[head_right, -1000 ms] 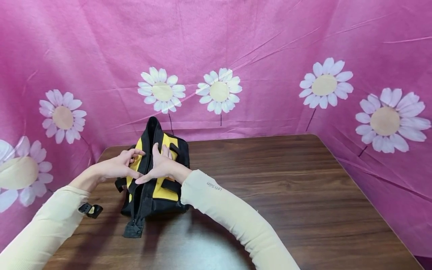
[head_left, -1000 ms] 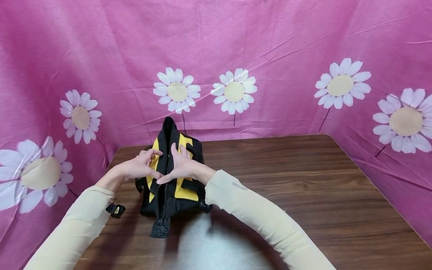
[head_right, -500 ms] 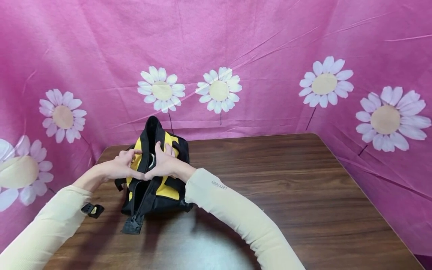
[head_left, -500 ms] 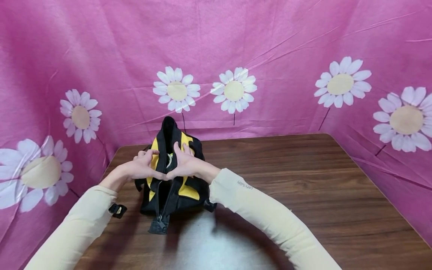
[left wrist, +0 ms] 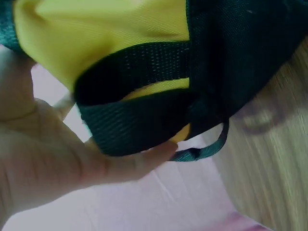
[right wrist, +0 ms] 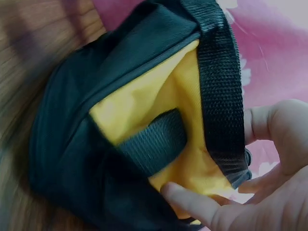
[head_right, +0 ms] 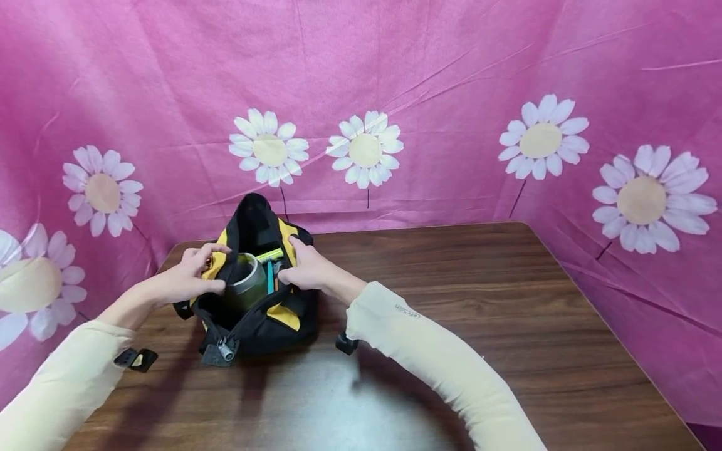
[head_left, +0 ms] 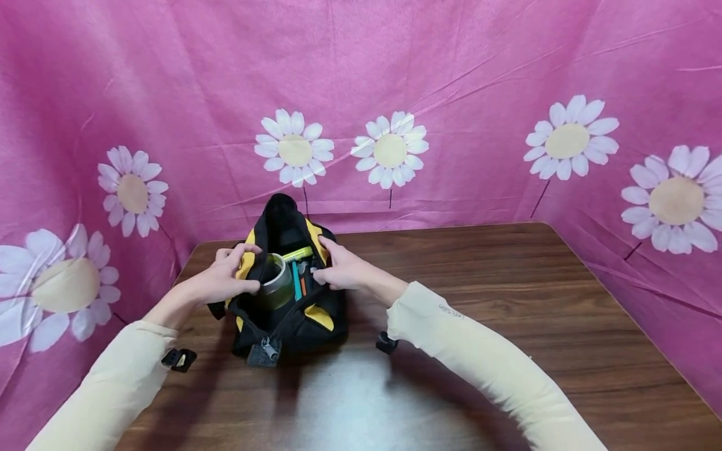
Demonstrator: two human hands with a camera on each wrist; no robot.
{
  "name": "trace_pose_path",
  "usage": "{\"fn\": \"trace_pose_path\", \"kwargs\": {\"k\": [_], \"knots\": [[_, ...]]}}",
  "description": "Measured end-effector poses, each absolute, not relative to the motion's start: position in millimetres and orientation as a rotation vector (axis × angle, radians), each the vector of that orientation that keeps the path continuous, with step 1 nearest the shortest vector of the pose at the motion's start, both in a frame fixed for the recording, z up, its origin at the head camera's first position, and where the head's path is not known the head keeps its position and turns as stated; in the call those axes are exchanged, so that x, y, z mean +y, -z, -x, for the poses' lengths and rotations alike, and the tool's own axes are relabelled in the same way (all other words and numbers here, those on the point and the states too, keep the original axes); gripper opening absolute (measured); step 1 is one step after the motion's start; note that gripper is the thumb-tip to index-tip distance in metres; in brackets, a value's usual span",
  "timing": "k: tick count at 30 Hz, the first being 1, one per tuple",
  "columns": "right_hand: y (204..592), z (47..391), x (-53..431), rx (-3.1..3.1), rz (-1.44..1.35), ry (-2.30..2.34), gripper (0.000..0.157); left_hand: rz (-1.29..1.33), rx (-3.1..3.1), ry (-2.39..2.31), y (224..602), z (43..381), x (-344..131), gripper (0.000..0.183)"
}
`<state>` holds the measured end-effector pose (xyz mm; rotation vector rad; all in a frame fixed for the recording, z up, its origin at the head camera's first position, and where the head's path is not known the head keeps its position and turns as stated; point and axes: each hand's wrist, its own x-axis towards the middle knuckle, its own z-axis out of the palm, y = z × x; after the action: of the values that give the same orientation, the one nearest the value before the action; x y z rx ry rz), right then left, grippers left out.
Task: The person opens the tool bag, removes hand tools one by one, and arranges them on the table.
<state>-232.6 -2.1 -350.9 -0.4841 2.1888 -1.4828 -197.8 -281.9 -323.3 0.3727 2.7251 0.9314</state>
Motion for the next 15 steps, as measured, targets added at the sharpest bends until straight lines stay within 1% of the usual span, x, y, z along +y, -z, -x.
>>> {"fn": "trace_pose_path", "kwargs": {"k": [4,5,6,8,11,13,15], "knots": [[355,231,11,2.118,0.485,1.566,0.091,-0.575,2.822,-0.851,316,193,-287,0.028],[355,231,13,2.124,0.5,1.567,0.091,-0.612,2.85,-0.798,313,192,-288,0.023],[355,231,15,2.136,0.523,1.559,0.09,-0.633,2.87,-0.738,310,191,-289,0.021],[354,231,17,2.183,0.597,1.507,0.084,-0.645,2.87,-0.633,304,188,-289,0.022],[351,231,16,2.329,0.734,1.336,0.064,-0.58,2.799,-0.523,297,186,-286,0.025],[349,232,13,2.465,0.791,1.204,0.05,-0.565,2.758,-0.451,293,184,-284,0.038],[348,232,11,2.549,0.776,1.11,0.041,-0.526,2.757,-0.361,289,182,-281,0.055]]}}
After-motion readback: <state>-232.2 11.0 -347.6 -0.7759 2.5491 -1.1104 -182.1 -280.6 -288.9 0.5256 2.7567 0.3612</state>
